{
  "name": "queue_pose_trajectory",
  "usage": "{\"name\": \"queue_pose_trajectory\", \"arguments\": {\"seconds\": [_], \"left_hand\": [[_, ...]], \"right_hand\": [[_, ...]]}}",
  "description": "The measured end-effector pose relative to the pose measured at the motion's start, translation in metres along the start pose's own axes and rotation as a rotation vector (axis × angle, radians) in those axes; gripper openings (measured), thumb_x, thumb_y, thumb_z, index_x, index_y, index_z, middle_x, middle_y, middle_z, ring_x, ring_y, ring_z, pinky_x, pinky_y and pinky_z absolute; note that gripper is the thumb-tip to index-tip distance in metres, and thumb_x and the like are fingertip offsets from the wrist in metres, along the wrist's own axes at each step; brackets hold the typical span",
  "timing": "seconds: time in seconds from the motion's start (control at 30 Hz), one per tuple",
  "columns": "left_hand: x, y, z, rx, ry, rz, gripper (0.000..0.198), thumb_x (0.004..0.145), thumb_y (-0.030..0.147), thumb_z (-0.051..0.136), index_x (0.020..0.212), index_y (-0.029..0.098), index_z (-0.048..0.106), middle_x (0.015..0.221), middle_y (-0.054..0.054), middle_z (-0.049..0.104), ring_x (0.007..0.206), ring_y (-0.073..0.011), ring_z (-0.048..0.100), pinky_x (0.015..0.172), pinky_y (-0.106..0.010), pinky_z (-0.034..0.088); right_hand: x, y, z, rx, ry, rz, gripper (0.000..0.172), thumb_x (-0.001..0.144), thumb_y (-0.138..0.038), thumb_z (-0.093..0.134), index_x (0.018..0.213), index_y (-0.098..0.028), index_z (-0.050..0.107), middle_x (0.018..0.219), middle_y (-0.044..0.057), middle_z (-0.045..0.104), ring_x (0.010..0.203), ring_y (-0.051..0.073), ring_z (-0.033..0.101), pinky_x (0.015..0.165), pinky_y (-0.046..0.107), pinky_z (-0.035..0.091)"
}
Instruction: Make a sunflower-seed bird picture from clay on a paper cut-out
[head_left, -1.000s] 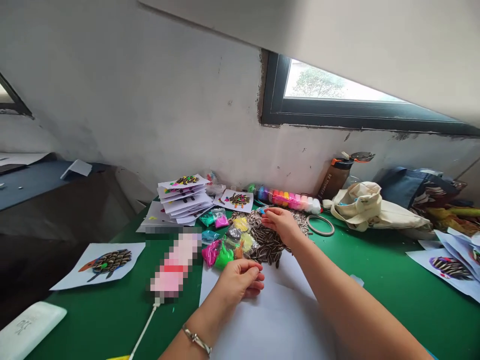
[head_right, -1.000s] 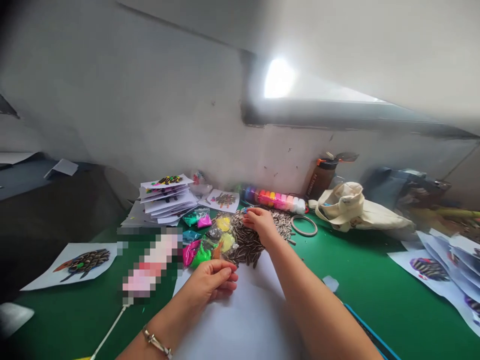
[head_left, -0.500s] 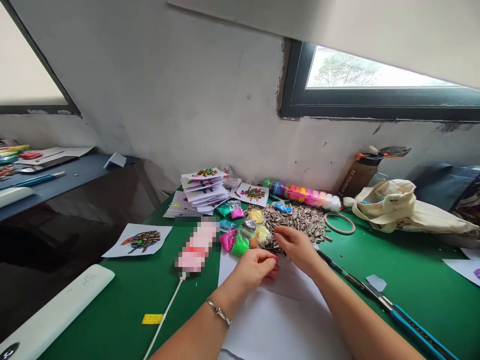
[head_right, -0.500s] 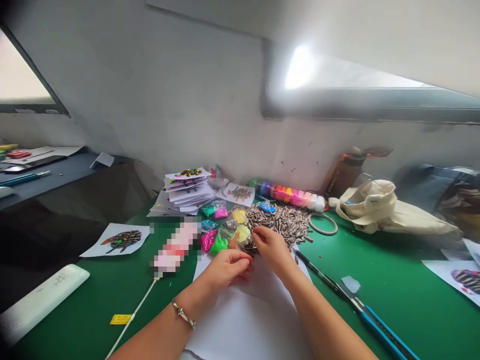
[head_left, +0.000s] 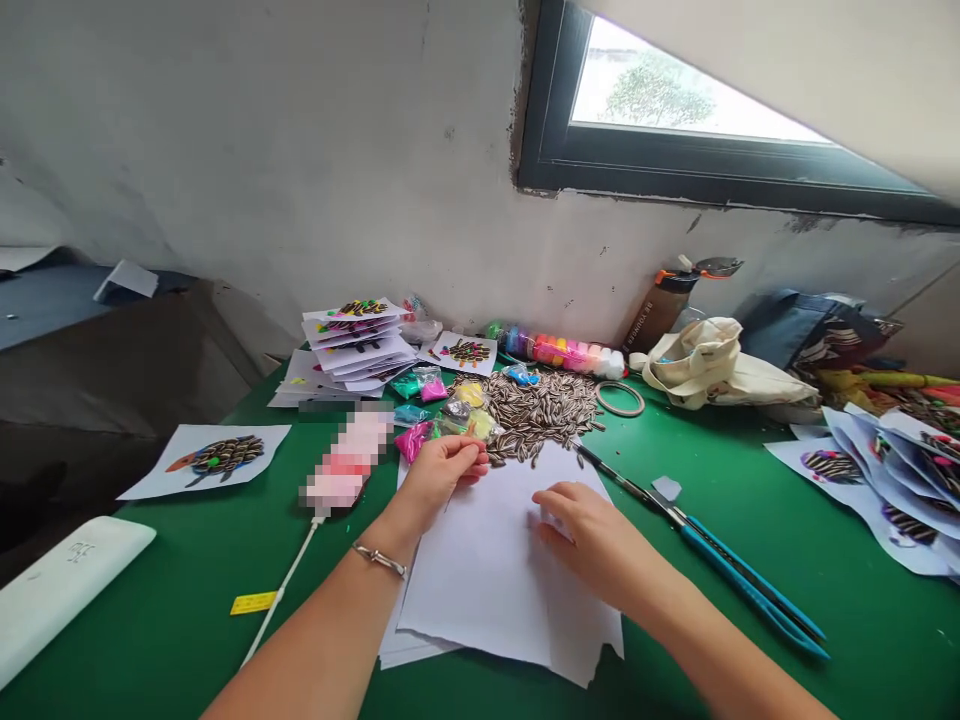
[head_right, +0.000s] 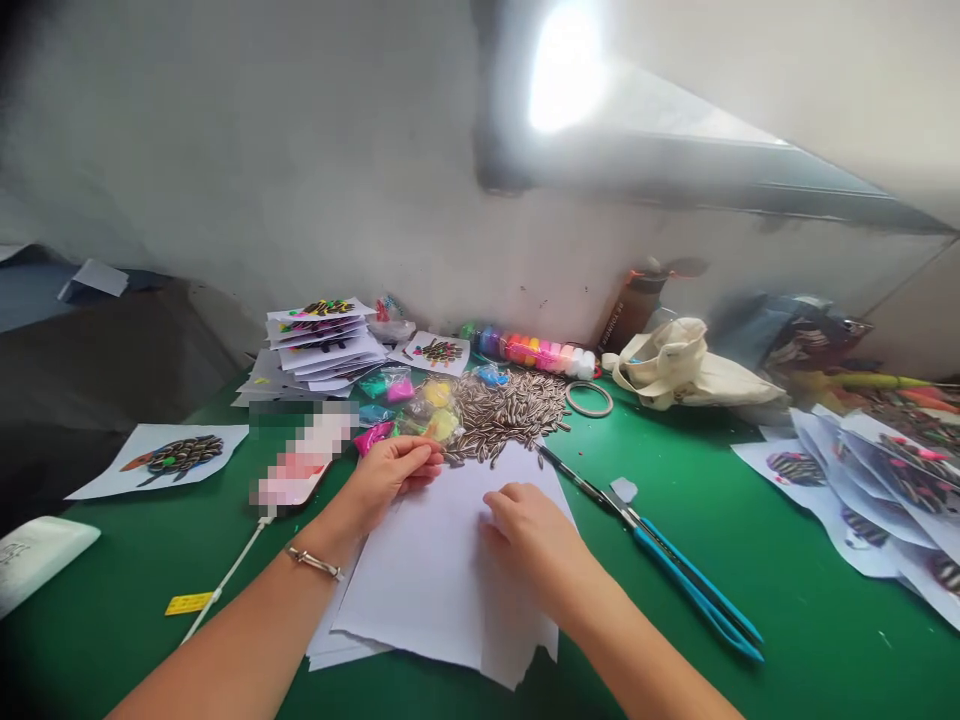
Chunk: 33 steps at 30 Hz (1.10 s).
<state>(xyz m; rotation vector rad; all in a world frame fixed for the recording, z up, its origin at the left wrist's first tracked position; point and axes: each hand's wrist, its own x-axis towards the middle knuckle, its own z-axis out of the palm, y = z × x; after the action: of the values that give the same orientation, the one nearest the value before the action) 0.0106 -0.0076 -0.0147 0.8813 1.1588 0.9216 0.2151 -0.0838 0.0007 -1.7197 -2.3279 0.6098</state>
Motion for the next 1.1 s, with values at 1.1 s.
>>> {"name": "queue_pose_trajectory", "arguments": {"seconds": [1.1], "left_hand": [[0.008,-0.006,-0.001,0.383,0.023,0.234,0.044,0.070,0.050,0.070,0.093,0.013,0.073,0.091,-0.011,0.074,0.081,-0.0230,0.071,0.065,-0.029,0.055]], "right_hand": [[0.002,0.026,0.020,0.062,0.067,0.100,0.036,0.084,-0.005,0.045,0.111,-0.019,0.064,0.094,0.006,0.061,0.090,0.018,0.056,0.076,0.025,0.038]]}}
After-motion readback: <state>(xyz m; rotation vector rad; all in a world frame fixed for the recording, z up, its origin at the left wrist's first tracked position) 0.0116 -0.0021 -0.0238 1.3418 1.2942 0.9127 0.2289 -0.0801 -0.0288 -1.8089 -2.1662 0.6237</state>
